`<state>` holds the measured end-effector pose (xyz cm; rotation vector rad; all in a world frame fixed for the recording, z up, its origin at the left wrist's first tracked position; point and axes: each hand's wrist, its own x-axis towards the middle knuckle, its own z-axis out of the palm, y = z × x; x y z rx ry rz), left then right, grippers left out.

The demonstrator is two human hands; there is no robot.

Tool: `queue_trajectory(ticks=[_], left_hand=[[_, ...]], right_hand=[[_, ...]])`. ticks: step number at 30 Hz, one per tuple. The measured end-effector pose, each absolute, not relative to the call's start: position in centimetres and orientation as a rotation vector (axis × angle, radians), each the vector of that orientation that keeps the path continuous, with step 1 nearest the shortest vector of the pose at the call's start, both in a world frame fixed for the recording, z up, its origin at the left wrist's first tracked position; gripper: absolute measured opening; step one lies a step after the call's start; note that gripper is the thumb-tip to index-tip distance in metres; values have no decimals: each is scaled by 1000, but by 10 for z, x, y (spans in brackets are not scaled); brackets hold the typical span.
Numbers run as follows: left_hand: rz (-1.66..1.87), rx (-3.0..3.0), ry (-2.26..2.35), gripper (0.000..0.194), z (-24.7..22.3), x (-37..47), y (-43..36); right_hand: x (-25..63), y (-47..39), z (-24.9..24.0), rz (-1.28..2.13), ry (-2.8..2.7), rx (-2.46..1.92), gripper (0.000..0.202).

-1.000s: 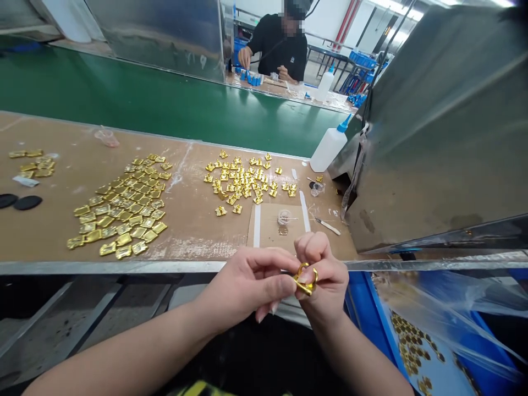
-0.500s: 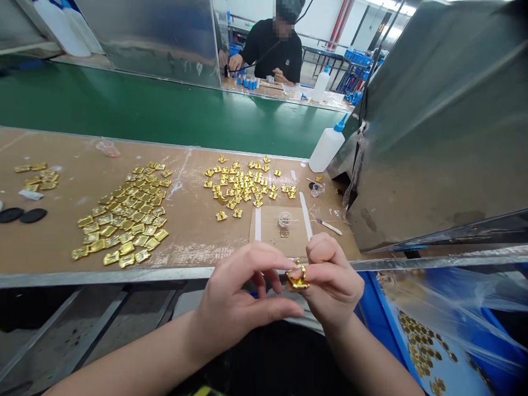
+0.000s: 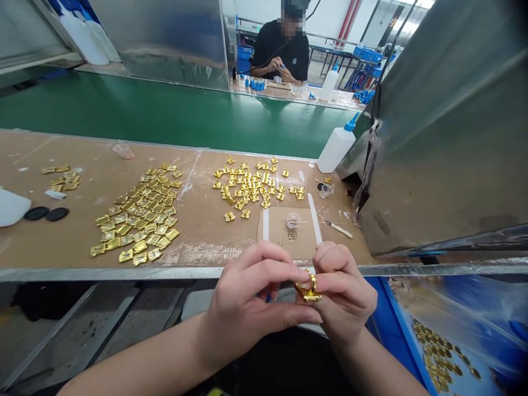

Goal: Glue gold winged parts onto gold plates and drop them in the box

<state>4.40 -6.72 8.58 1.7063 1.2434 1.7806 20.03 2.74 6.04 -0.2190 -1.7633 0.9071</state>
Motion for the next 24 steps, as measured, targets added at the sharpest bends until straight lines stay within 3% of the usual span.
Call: queue_trajectory(ticks=[3,9,24], left_hand=[[1765,1771,1294,36,88,44,-68],[1718,1790,1268,33,93,45,-72],[1813,1743,1230,21,84,46,-71]], right_hand=[[198,22,59,941,-1716,-247,6],[198,14,59,918,-1699,-265,20],[191,10,61,782,-1730,-241,7]])
